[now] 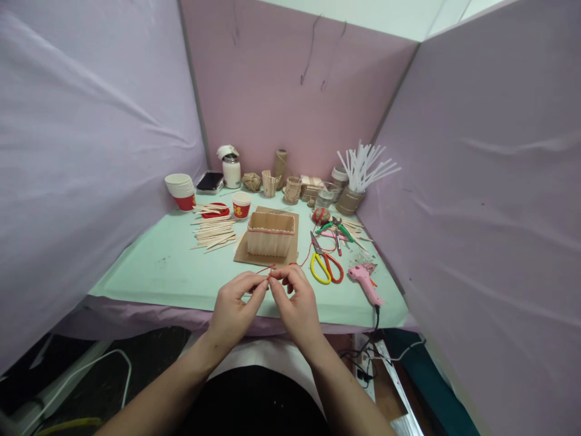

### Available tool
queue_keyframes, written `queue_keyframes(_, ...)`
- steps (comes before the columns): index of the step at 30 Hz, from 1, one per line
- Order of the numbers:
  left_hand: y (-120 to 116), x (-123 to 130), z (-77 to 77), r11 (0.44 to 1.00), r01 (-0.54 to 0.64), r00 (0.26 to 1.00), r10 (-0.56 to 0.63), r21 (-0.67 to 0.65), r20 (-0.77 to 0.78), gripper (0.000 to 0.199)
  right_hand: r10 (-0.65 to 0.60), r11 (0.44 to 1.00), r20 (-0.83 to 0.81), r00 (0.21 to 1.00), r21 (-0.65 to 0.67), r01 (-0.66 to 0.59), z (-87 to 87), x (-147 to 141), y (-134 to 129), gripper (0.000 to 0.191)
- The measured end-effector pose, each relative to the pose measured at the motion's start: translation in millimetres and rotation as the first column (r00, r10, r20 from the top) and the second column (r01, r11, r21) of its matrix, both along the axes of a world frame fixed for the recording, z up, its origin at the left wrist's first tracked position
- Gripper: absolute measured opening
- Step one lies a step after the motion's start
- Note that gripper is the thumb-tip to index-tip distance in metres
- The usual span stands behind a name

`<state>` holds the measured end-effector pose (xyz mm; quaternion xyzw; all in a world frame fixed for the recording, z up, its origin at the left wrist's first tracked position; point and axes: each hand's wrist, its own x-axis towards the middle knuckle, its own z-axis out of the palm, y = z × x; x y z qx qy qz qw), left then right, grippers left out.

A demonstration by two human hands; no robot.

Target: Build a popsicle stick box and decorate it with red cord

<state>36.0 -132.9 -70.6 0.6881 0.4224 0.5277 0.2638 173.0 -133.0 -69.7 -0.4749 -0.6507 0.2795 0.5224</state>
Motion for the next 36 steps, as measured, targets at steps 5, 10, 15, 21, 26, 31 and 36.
queue_keyframes(5,-1,2,-0.4,1.0,-0.011,1.0,0.011,-0.027,0.014,0.017,0.015,1.0,-0.029,0.999,-0.009,-0.016,1.7,0,0,0.01)
queue_keyframes(10,0,2,-4.1,0.99,-0.015,0.994,0.03,-0.142,0.107,0.012,0.027,0.998,-0.065,0.998,-0.048,-0.03,0.2,-1,0,0.012)
queue_keyframes(15,4,3,-7.9,0.957,0.058,0.966,0.018,-0.283,0.258,0.014,0.016,1.0,-0.052,0.999,-0.025,-0.018,1.1,-2,-1,0.012)
queue_keyframes(21,6,7,-11.8,0.947,0.066,0.936,0.051,-0.314,0.349,0.013,-0.029,1.0,-0.025,0.999,-0.012,0.029,0.3,-3,-1,0.011)
queue_keyframes(26,5,9,-14.9,0.954,0.082,0.921,0.037,-0.287,0.387,0.013,-0.034,0.997,-0.055,0.998,-0.07,0.03,2.5,-2,0,0.012)
queue_keyframes(31,6,7,-18.4,0.977,0.086,0.941,-0.015,-0.195,0.338,0.013,-0.024,0.993,-0.068,0.997,-0.113,0.016,7.3,0,0,0.015)
queue_keyframes(36,7,6,-20.5,0.988,0.068,0.951,-0.022,-0.138,0.309,0.01,-0.084,0.996,-0.022,0.996,-0.045,0.083,2.8,-2,-2,0.007)
